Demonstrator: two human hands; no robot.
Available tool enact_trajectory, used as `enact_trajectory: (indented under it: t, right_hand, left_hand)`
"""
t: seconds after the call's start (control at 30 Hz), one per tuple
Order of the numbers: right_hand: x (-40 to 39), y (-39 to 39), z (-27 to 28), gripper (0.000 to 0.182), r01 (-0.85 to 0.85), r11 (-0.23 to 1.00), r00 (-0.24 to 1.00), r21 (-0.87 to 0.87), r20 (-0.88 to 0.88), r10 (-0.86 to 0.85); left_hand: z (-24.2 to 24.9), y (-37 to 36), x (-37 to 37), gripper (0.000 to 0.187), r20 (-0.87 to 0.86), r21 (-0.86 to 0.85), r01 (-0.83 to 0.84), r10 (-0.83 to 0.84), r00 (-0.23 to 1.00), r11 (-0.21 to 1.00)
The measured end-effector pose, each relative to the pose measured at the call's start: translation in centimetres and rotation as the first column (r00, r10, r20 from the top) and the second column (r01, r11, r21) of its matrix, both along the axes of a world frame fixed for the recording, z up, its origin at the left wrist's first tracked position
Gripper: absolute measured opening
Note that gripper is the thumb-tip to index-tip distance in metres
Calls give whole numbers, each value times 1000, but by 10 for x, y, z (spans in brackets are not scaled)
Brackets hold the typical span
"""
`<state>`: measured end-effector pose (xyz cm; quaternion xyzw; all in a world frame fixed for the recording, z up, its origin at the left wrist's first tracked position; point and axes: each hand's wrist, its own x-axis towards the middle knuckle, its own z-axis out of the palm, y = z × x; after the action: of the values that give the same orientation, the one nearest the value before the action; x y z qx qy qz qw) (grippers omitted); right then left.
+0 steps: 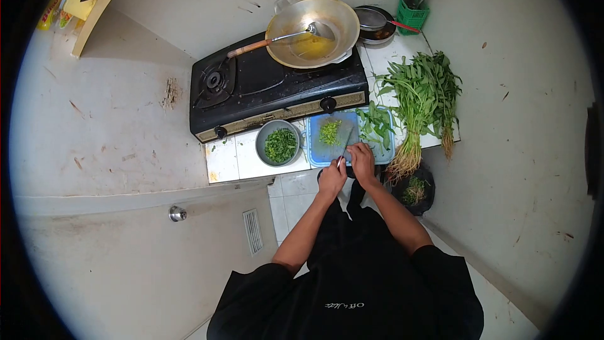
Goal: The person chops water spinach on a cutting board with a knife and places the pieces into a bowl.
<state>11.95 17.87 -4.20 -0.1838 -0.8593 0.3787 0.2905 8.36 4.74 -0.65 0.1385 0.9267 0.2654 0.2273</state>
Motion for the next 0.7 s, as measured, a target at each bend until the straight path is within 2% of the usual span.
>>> enact_trajectory:
  t: [0.23, 0.4, 0.7]
  right_hand:
    - [-9, 3, -6, 9, 24, 1000, 999, 21, 28, -24]
    - [-22, 2, -5, 8, -1, 1000, 996, 10, 86, 0]
    - [-19, 0, -10, 10, 16, 1000, 1000, 14, -5, -16]
  left_hand:
    - [-1, -21, 14, 52, -49, -34, -12, 10, 999, 999]
    - [5, -26, -8, 53, -44, -61, -32, 30, 999, 998]
    - [8, -27, -2, 54, 11, -11, -18, 18, 1000, 1000]
